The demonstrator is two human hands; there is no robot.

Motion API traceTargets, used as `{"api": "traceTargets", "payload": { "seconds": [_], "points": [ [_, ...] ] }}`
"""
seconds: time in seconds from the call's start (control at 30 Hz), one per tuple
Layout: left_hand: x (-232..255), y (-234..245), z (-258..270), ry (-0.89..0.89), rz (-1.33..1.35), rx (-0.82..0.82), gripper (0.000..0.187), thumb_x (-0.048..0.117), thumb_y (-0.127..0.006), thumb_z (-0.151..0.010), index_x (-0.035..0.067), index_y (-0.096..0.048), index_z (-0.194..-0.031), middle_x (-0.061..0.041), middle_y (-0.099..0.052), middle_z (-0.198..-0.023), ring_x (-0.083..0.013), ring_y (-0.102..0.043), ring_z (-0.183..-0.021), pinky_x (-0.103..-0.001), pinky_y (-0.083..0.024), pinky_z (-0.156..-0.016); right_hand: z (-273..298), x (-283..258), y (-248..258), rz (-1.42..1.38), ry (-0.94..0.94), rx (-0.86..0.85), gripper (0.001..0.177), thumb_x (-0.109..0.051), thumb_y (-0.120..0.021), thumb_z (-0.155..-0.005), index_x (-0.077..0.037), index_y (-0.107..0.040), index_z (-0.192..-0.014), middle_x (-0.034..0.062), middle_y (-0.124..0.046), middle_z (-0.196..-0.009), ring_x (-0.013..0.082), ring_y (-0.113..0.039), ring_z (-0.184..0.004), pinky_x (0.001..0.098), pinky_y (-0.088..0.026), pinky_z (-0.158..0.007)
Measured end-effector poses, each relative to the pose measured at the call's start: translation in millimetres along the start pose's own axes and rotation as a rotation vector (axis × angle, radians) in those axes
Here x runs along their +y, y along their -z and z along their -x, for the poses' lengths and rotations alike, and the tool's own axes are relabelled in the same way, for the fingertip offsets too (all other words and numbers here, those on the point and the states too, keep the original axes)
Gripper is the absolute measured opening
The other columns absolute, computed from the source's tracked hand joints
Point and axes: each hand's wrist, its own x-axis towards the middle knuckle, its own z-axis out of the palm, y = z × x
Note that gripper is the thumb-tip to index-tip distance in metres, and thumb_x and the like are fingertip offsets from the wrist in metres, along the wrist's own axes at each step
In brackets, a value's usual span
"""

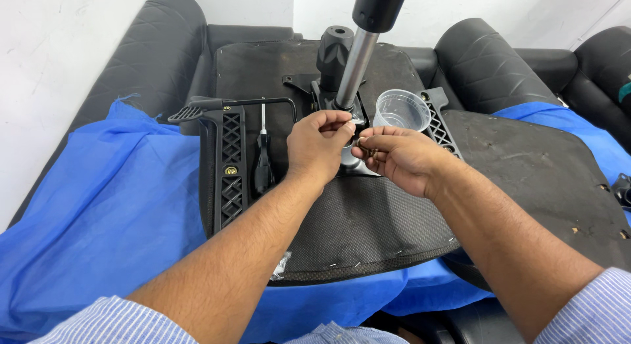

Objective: The person aligns a metal base plate onto a chair frame and inserts brass fasteners into the mounting holes. They then use a screwdriver to tighten the fasteners, securing the base plate to the chair frame.

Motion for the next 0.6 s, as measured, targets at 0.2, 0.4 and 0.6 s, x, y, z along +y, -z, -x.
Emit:
{"api": "traceTargets", "payload": {
  "seconds": [0.2,0.4,0.6],
  "points": [
    [4,1,2,-0.03,-0.036,-0.021,0.019,0.022,-0.074,-0.092,0.01,-0.076,-0.106,-0.001,-0.079,-0.095,-0.0073,-0.075,-0.087,-0.024,-0.063,-0.084,-1,-2,0,-0.023,0.022,-0.024,0.013,-0.01,-0.056,-0.103,-0.002,-0.065,-0.109,0.0063,-0.07,-0.098,0.0124,-0.069,-0.09,0.024,-0.054,-0.074],
    [4,14,2,0.009,0.174,0.017,0.02,0.015,-0.073,-0.091,0.007,-0.074,-0.109,-0.003,-0.078,-0.095,-0.0083,-0.076,-0.084,-0.023,-0.065,-0.081,1,-7,-6,-0.063,0.059,-0.063,0.016,-0.007,-0.055,-0.102,-0.002,-0.065,-0.114,0.0081,-0.073,-0.103,0.0101,-0.071,-0.092,0.0222,-0.056,-0.079],
    [0,17,6,-0.011,0.189,0.058,0.02,0.016,-0.075,-0.091,0.005,-0.075,-0.107,-0.003,-0.077,-0.094,-0.0094,-0.076,-0.084,-0.023,-0.064,-0.081,2,-3,-15,-0.087,0.055,-0.064,0.015,-0.007,-0.057,-0.101,-0.002,-0.066,-0.113,0.007,-0.073,-0.102,0.0099,-0.072,-0.092,0.0215,-0.057,-0.079]
  ]
}}
